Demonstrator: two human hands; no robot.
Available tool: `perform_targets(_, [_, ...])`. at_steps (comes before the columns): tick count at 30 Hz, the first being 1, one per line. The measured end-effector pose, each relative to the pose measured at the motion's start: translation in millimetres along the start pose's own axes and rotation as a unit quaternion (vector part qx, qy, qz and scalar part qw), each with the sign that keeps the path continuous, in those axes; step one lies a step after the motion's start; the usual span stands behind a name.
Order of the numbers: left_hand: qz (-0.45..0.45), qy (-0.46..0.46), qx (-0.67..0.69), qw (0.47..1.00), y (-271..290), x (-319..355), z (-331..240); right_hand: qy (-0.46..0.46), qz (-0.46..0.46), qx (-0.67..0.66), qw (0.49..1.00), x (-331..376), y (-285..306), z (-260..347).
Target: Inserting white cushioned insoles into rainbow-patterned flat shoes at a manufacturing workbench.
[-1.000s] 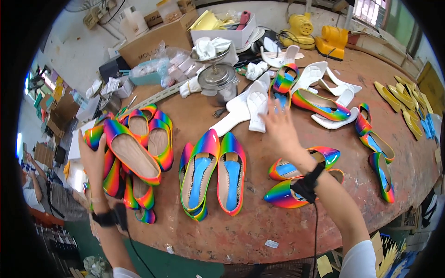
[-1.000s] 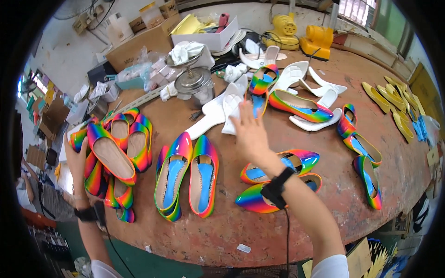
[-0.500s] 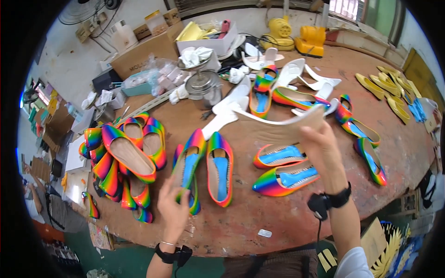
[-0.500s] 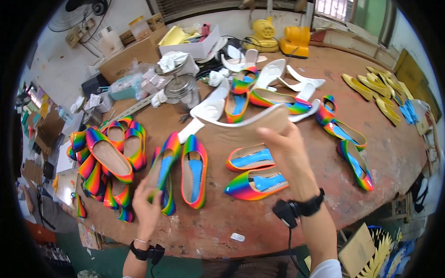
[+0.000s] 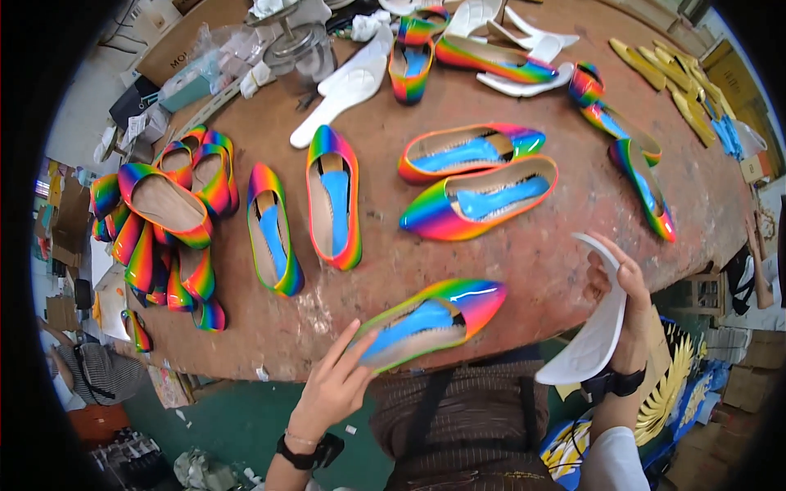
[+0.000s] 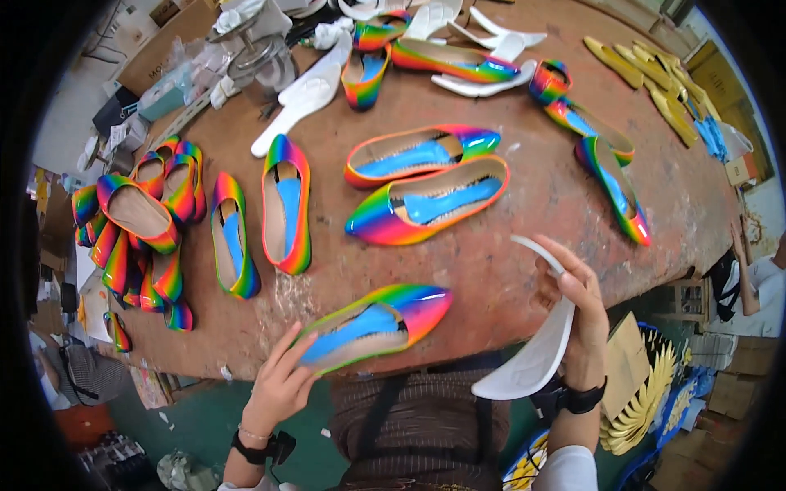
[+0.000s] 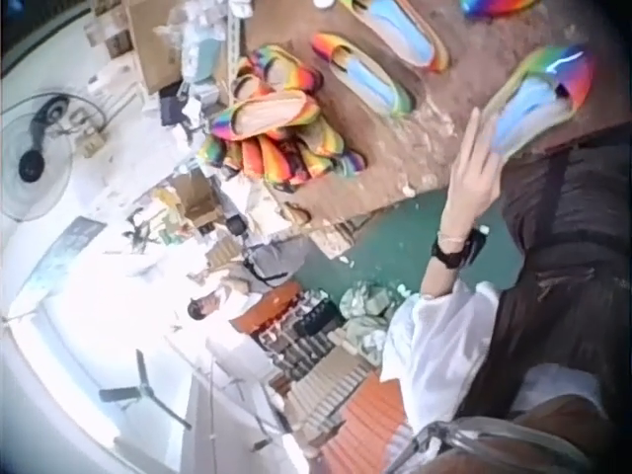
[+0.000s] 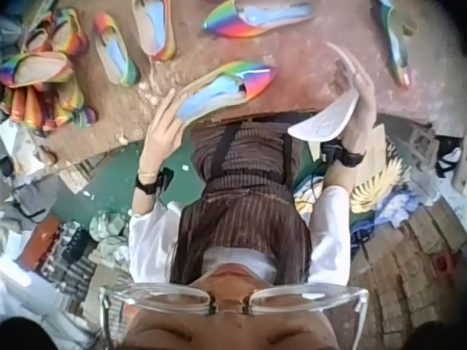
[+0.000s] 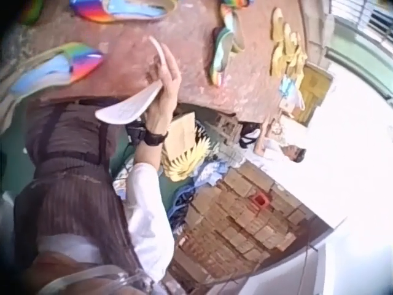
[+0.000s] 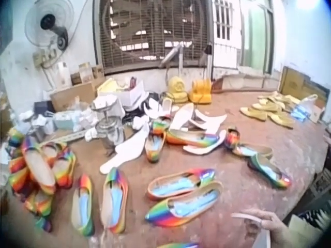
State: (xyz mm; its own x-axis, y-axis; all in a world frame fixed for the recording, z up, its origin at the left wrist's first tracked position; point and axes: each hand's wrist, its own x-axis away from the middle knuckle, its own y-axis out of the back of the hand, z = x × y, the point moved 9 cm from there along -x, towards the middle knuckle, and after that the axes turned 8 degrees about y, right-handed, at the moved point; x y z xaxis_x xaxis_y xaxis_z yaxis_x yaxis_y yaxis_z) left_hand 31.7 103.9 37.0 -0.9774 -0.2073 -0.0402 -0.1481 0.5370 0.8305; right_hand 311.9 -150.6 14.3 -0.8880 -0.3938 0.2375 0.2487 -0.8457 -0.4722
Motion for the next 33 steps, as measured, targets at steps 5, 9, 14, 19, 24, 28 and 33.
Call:
perform_targets(5, [-0.038, 0.076, -0.008, 0.996, -24, 13, 30, 0.022, 0.03, 0.313, 0.949, -10, -13, 15])
perform_targets(9, [-0.112, 0.103, 0.059, 0.987, -38, 17, 41, 0.285, 0.119, 0.545, 0.78, 1, -77, 31])
perform_targets(14, [-0.173, 0.128, 0.183, 0.959, -56, 20, 58, 0.408, 0.439, 0.518, 0.61, 65, -177, -63])
perform_targets(19, [-0.207, 0.091, 0.196, 0.954, -54, 25, 58, 0.329, 0.522, 0.447, 0.647, 83, -206, -142])
perform_targets(24, [-0.203, 0.088, 0.199, 0.955, -54, 26, 60, 0.289, 0.532, 0.425, 0.673, 86, -205, -172])
perform_targets(28, [-0.209, 0.077, 0.215, 0.951, -55, 28, 63, 0.263, 0.53, 0.427, 0.683, 86, -209, -184])
perform_targets(33, [-0.19, 0.078, 0.24, 0.949, -59, 29, 66, 0.258, 0.525, 0.46, 0.668, 87, -210, -186])
